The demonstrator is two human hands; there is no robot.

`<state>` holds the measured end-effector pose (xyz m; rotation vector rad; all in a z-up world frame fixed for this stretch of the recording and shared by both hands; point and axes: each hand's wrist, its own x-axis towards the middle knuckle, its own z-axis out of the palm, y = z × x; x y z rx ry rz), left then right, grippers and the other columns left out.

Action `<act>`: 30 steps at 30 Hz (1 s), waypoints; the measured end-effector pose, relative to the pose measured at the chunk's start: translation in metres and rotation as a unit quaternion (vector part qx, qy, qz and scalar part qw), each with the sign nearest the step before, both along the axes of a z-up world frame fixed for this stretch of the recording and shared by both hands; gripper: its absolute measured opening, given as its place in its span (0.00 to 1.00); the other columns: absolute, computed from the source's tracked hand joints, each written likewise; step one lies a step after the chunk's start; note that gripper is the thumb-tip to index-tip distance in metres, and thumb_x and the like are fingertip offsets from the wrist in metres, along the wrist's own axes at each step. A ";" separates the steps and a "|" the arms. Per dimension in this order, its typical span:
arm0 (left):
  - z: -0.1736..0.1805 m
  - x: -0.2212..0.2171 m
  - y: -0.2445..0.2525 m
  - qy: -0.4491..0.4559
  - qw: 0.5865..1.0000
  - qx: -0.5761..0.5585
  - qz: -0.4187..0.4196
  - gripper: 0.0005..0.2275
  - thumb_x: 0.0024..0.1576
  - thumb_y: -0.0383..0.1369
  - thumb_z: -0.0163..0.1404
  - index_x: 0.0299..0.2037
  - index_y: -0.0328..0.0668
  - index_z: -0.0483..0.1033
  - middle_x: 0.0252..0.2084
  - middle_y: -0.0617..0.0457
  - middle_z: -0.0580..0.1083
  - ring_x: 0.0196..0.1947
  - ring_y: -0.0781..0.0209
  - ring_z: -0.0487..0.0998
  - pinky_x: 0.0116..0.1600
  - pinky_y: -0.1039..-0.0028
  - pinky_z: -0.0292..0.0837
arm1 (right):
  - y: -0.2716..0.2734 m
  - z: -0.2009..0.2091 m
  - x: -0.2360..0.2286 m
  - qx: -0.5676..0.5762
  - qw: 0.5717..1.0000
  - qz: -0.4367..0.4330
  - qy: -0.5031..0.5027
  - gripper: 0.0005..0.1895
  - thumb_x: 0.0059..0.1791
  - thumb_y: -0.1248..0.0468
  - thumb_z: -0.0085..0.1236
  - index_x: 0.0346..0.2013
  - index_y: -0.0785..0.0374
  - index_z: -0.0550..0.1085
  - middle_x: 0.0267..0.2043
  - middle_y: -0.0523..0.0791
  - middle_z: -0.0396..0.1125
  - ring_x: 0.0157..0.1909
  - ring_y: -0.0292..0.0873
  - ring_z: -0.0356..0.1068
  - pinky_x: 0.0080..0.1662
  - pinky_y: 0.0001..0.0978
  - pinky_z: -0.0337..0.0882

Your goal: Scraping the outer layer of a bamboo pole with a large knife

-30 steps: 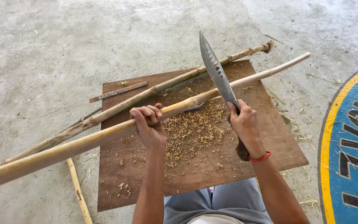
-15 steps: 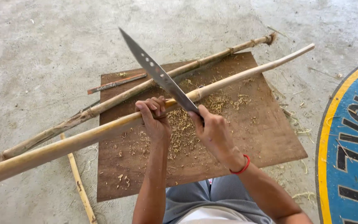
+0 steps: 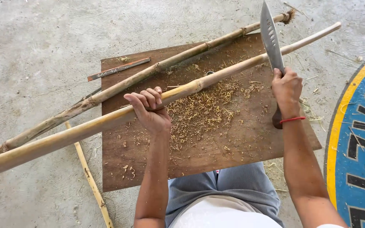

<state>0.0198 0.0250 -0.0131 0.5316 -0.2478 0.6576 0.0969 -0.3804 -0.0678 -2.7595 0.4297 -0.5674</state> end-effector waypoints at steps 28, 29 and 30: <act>-0.002 0.018 -0.001 -0.062 0.995 0.080 0.014 0.21 0.71 0.45 0.42 0.24 0.52 0.57 0.17 0.58 0.57 0.19 0.63 0.61 0.39 0.66 0.69 | 0.167 0.081 -0.072 0.082 0.990 0.118 -0.013 0.19 0.62 0.54 0.42 0.37 0.65 0.71 0.16 0.42 0.62 0.12 0.32 0.57 0.13 0.29 0.58; 0.004 0.017 0.001 -0.072 0.994 0.085 0.004 0.21 0.71 0.46 0.42 0.25 0.52 0.57 0.18 0.59 0.56 0.20 0.64 0.60 0.39 0.68 0.68 | 0.185 0.091 -0.083 0.096 0.982 0.160 -0.025 0.19 0.61 0.54 0.42 0.38 0.65 0.71 0.15 0.41 0.62 0.12 0.31 0.56 0.13 0.27 0.57; 0.006 0.018 -0.004 -0.081 0.993 0.083 -0.009 0.20 0.71 0.46 0.43 0.26 0.52 0.58 0.19 0.60 0.56 0.21 0.66 0.60 0.39 0.70 0.67 | 0.199 0.101 -0.092 0.105 0.974 0.199 -0.036 0.18 0.61 0.54 0.43 0.38 0.64 0.71 0.14 0.41 0.61 0.12 0.31 0.56 0.14 0.26 0.56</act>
